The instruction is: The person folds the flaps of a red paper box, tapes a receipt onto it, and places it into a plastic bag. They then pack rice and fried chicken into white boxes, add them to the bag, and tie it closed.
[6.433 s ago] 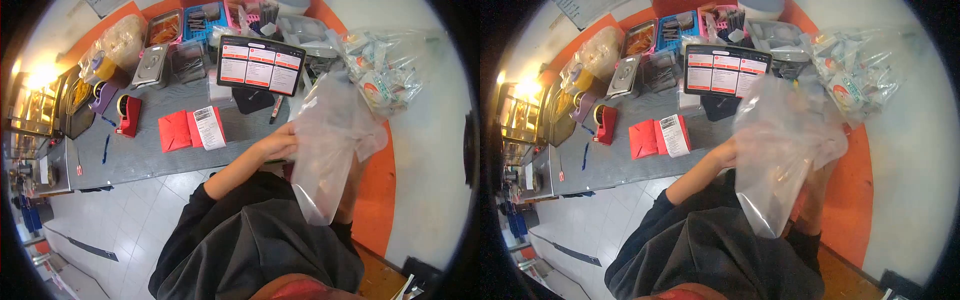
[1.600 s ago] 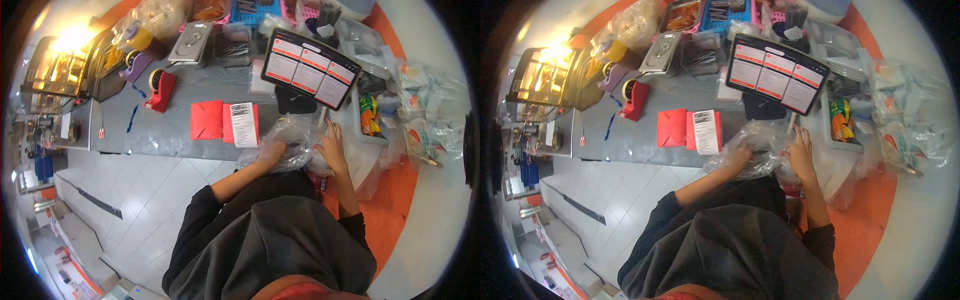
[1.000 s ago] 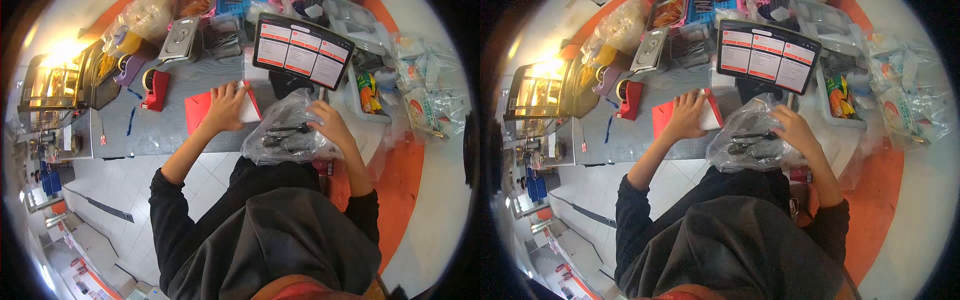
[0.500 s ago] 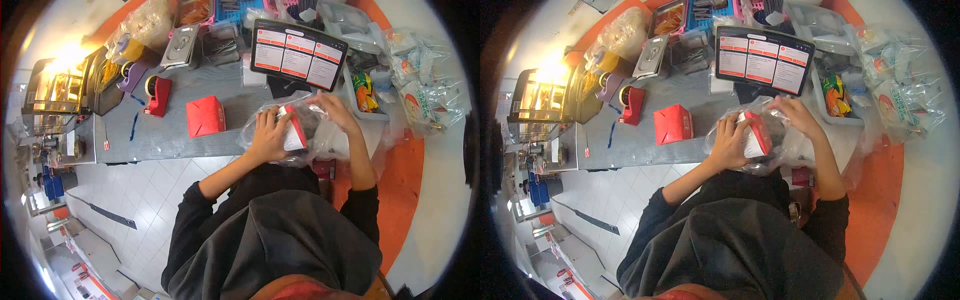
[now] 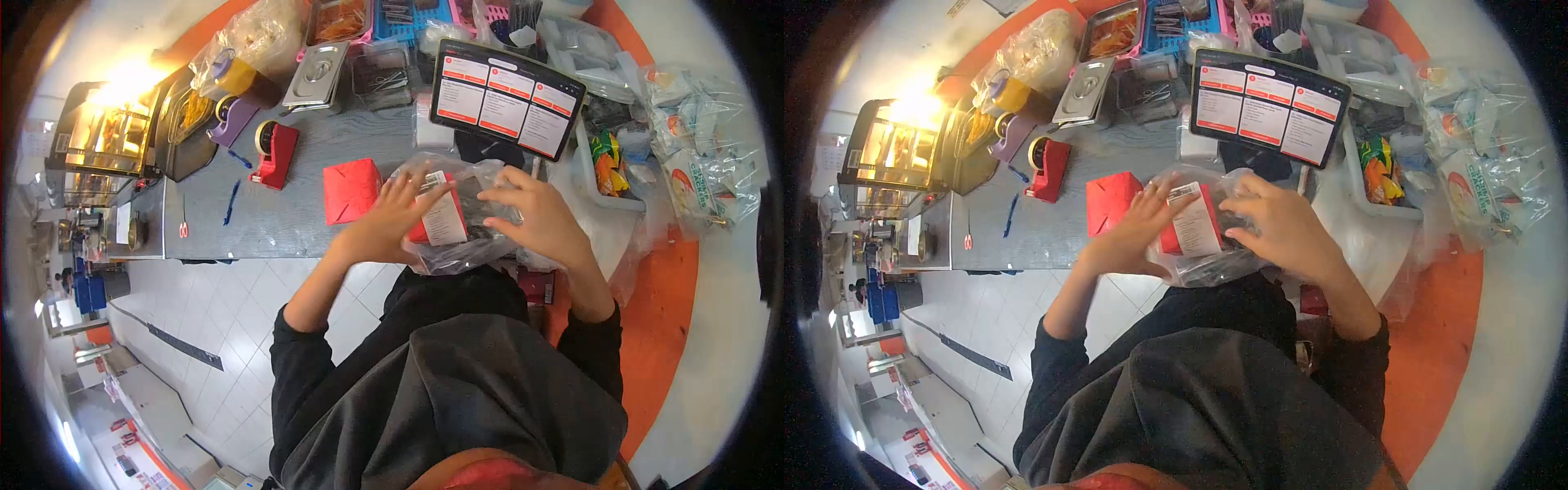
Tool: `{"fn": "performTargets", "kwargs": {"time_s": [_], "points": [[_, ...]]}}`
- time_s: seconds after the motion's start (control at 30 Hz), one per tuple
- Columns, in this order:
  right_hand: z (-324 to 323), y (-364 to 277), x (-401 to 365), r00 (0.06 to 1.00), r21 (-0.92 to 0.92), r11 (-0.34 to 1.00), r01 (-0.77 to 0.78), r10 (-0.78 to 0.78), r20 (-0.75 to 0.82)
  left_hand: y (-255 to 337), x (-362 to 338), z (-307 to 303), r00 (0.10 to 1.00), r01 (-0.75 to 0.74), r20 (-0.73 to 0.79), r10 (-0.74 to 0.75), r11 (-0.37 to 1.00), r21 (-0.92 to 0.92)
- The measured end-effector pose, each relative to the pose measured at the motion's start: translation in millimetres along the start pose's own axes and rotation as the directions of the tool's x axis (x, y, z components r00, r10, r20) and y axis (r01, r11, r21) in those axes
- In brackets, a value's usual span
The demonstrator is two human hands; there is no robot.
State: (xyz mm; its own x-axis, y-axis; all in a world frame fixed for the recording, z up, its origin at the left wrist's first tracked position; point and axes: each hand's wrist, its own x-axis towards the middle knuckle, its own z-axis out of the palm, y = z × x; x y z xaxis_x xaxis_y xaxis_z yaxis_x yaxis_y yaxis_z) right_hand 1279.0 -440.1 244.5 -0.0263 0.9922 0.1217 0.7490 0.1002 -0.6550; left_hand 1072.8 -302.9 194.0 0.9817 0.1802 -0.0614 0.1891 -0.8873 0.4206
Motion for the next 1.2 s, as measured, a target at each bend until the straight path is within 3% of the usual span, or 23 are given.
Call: {"fn": "performTargets", "kwargs": {"time_s": [0.03, 0.07, 0.13, 0.17, 0.2, 0.23, 0.27, 0.37, 0.43, 0.53, 0.6, 0.67, 0.73, 0.8, 0.83, 0.9, 0.93, 0.97, 1.03, 1.1, 1.13, 1.2], "points": [[3.0, -1.6, -3.8, 1.0, 0.001, 1.0, -0.004, 0.004, -0.002, -9.7, -4.4, -12.5, 0.993, -0.116, -0.038, 0.109, 0.953, -0.281], [4.8, -2.2, -7.3, 0.998, 0.005, 0.998, -0.069, 0.069, -0.008, -20.8, -9.6, -25.1, 0.993, -0.118, -0.037, 0.112, 0.952, -0.282], [6.1, 0.8, -9.8, 0.991, 0.008, 0.991, -0.135, 0.135, -0.013, -39.9, -20.2, -44.3, 0.963, 0.193, -0.113, -0.246, 0.915, -0.354], [6.3, 3.9, -10.7, 0.99, -0.046, 0.99, -0.13, 0.127, -0.068, -47.3, -26.5, -34.5, 0.963, 0.191, -0.111, -0.244, 0.915, -0.355], [6.3, 7.1, -11.6, 0.985, -0.102, 0.986, -0.13, 0.117, -0.124, -58.5, -34.0, -13.5, 0.952, 0.302, -0.075, -0.298, 0.951, 0.057], [6.0, 12.3, -10.9, 0.984, -0.106, 0.985, -0.134, 0.12, -0.129, -67.7, -37.6, -0.8, 0.932, 0.346, -0.069, -0.356, 0.817, 0.462], [6.0, 18.7, -9.4, 0.988, -0.007, 0.992, -0.123, 0.122, -0.093, -75.0, -36.4, -0.5, 0.936, 0.337, -0.07, -0.346, 0.819, 0.464], [7.0, 26.2, -5.3, 0.988, 0.144, 0.985, -0.093, 0.11, -0.11, -86.4, -32.9, -11.8, 0.956, 0.276, 0.004, -0.292, 0.909, 0.314], [5.6, 30.1, -5.6, 0.981, 0.186, 0.981, -0.058, 0.091, -0.17, -80.4, -35.0, -29.1, 0.942, 0.295, -0.244, -0.231, 0.916, 0.271], [8.7, 33.3, -7.5, 0.975, 0.293, 0.954, -0.061, 0.12, -0.188, -20.5, -30.2, -81.3, 0.92, 0.232, -0.372, -0.123, 0.936, 0.264], [9.2, 30.6, -5.9, 0.95, 0.684, 0.727, -0.065, 0.255, -0.181, 6.9, -19.7, -83.2, 0.888, 0.193, -0.455, -0.073, 0.955, 0.223], [10.3, 33.5, -7.4, 0.941, 0.718, 0.696, -0.016, 0.254, -0.224, 29.3, -1.8, -69.3, 0.834, -0.03, -0.543, -0.094, 0.976, -0.215], [13.7, 34.7, -6.8, 0.93, 0.748, 0.663, 0.042, 0.247, -0.272, 46.0, 26.4, -29.6, 0.851, -0.112, -0.52, -0.075, 0.941, -0.319], [18.2, 31.2, -4.9, 0.887, 0.789, 0.55, 0.274, 0.173, -0.429, 61.4, 52.8, 16.9, 0.905, -0.077, -0.41, -0.114, 0.903, -0.422], [16.9, 25.6, -7.4, 0.885, 0.786, 0.552, 0.279, 0.169, -0.433, 64.7, 63.9, 36.4, 0.924, -0.074, -0.376, -0.076, 0.926, -0.369], [10.9, 13.6, -14.1, 0.94, 0.859, 0.477, 0.185, 0.169, -0.296, 66.5, 81.5, 71.4, 0.938, -0.077, -0.344, -0.04, 0.944, -0.32], [11.0, 15.7, -12.4, 0.938, 0.767, 0.599, 0.229, 0.076, -0.339, 65.8, 88.7, 87.9, 0.968, 0.024, -0.243, -0.068, 0.983, -0.182], [10.0, 14.3, -12.0, 0.939, 0.765, 0.603, 0.227, 0.072, -0.336, 66.1, 92.6, 93.2, 0.983, 0.111, -0.146, -0.114, 0.993, -0.029], [8.3, 10.2, -8.9, 0.914, 0.841, 0.492, 0.226, 0.192, -0.358, 56.8, 91.3, 94.0, 0.986, 0.066, -0.155, -0.056, 0.996, 0.061], [5.6, 6.8, -4.8, 0.913, 0.811, 0.551, 0.195, 0.199, -0.355, 48.1, 75.2, 94.0, 0.99, -0.006, -0.135, 0.036, 0.976, 0.217], [4.6, 6.4, -2.2, 0.911, 0.775, 0.609, 0.17, 0.203, -0.359, 45.5, 66.7, 77.5, 0.991, 0.007, -0.131, 0.021, 0.978, 0.21], [3.8, 12.2, -1.4, 0.926, 0.736, 0.66, 0.147, 0.17, -0.338, 29.7, 50.5, 22.2, 0.994, -0.086, -0.088, 0.065, 0.961, -0.262]]}}
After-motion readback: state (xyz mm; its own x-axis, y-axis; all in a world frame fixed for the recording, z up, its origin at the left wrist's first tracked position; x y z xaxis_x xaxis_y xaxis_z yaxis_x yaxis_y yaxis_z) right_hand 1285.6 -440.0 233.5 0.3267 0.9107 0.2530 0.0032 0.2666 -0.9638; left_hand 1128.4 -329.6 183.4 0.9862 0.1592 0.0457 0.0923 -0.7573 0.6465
